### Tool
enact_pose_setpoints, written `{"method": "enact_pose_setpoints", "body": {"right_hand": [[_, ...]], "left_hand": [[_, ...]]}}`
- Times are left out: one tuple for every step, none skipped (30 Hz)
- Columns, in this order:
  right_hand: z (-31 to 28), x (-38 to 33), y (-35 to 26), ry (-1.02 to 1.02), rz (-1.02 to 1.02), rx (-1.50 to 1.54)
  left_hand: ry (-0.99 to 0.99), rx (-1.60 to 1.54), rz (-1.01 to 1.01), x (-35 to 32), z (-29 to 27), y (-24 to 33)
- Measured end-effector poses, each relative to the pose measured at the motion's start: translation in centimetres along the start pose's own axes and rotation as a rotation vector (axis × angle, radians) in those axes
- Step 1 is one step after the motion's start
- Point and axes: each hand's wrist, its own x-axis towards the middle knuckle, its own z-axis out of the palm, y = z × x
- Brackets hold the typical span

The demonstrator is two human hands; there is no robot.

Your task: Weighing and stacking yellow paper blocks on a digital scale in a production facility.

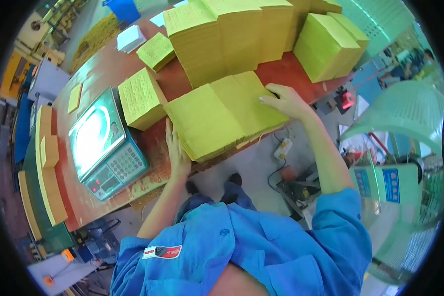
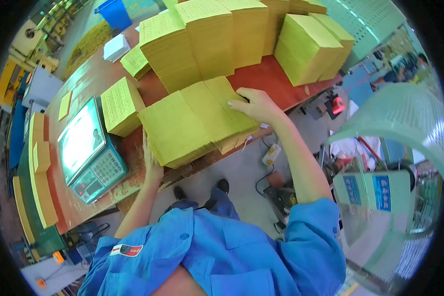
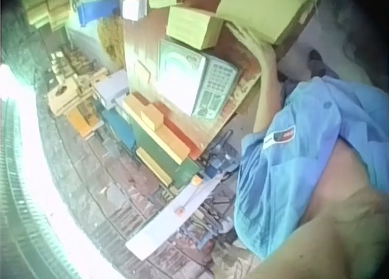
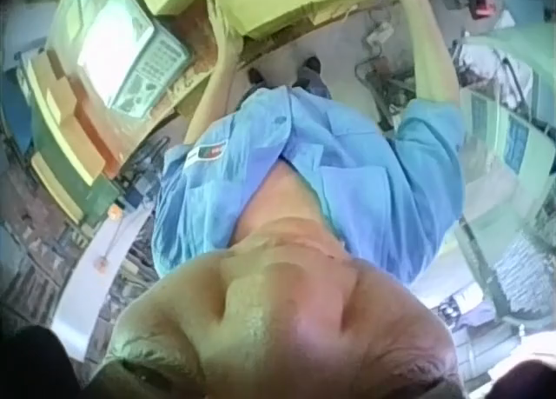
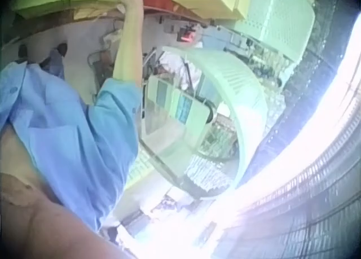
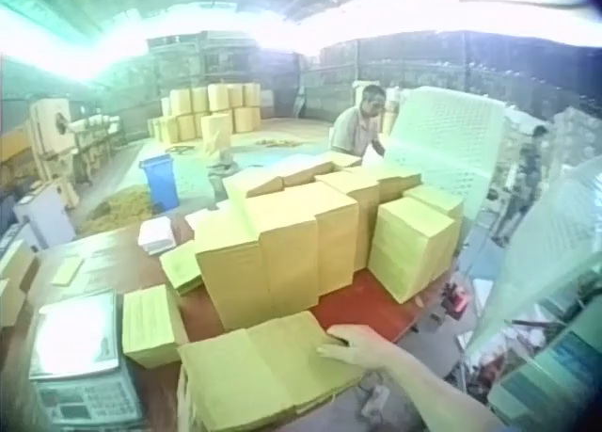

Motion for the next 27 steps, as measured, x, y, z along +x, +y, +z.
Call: {"method": "enact_pose_setpoints", "body": {"right_hand": [[-0.7,0.6,0.2,-0.02,-0.017,0.014],[-1.5,0.5,0.5,-0.101,0.056,0.014],[-2.5,0.5,0.8,-0.177,0.07,0.033],[-3.2,0.8,0.9,-0.171,0.113,0.006],[-3.6,0.9,1.2,-0.109,0.166,0.086],[-3.6,1.1,1.5,-0.05,0.221,0.166],[-3.4,1.5,1.8,-0.061,0.213,0.167],[-3.0,1.8,1.9,-0.183,0.301,0.273],[-2.3,2.1,1.9,-0.289,0.436,0.355],[-0.6,1.9,1.5,-0.32,0.409,0.476],[-0.1,1.2,1.2,-0.405,0.272,0.48],[0.9,1.0,0.8,-0.4,0.223,0.48],[1.4,0.8,0.4,-0.39,0.212,0.49],[1.3,0.3,0.1,-0.399,0.165,0.486],[1.1,-0.1,-0.2,-0.271,0.031,0.394],[1.0,-0.4,-0.3,-0.145,-0.114,0.318],[1.2,-0.7,-0.2,-0.155,-0.097,0.313],[1.5,-1.3,0.1,-0.127,-0.143,0.535],[1.5,-1.7,0.4,-0.112,-0.258,0.758],[1.7,-1.9,0.7,-0.093,-0.221,0.743],[2.3,-2.2,1.2,-0.084,-0.181,0.742],[3.1,-2.6,1.7,-0.051,-0.129,0.756],[3.7,-3.2,2.2,0.004,-0.032,0.774],[3.6,-3.5,2.7,-0.01,-0.068,0.772],[3.4,-3.6,3.1,0.027,-0.083,0.794],[3.5,-4.2,3.3,0.073,-0.055,0.819],[3.6,-4.9,3.5,0.073,-0.06,0.829]], "left_hand": [[0.0,-0.011,-0.024,0.2,-1.2,0.4],[-0.039,-0.304,-0.256,0.2,-2.5,0.8],[-0.064,-0.604,-0.481,0.9,-3.5,1.3],[-0.076,-0.909,-0.7,1.8,-4.3,1.7],[-0.069,-0.903,-0.704,2.4,-5.1,2.1],[-0.088,-1.016,-0.799,3.0,-5.8,2.4],[-0.109,-1.137,-0.889,3.4,-6.3,2.7],[-0.143,-1.109,-0.911,3.9,-6.6,3.0],[-0.13,-1.102,-0.916,3.9,-6.7,3.5],[-0.15,-1.128,-0.998,4.0,-6.3,4.3],[-0.167,-1.191,-1.027,4.2,-6.0,4.7],[-0.148,-1.183,-0.992,4.8,-5.2,5.0],[-0.139,-1.185,-0.949,4.6,-5.2,5.3],[-0.094,-1.131,-0.816,4.6,-5.2,5.4],[-0.047,-1.07,-0.682,4.7,-5.3,5.4],[-0.035,-1.068,-0.681,4.8,-5.5,5.2],[-0.01,-0.947,-0.56,4.5,-6.0,4.9],[0.008,-0.824,-0.445,3.8,-6.7,4.7],[0.034,-0.718,-0.315,3.6,-7.1,4.6],[0.015,-0.775,-0.368,3.6,-7.0,4.9],[-0.01,-0.795,-0.419,3.7,-7.0,5.2],[-0.011,-0.751,-0.324,3.9,-6.6,5.6],[-0.06,-0.784,-0.299,3.6,-6.5,6.2],[-0.048,-0.759,-0.234,3.4,-6.6,7.0],[-0.058,-0.768,-0.228,3.9,-6.5,7.4],[-0.012,-0.88,-0.255,3.9,-6.4,7.7],[0.029,-0.994,-0.295,3.5,-6.4,8.4]]}}
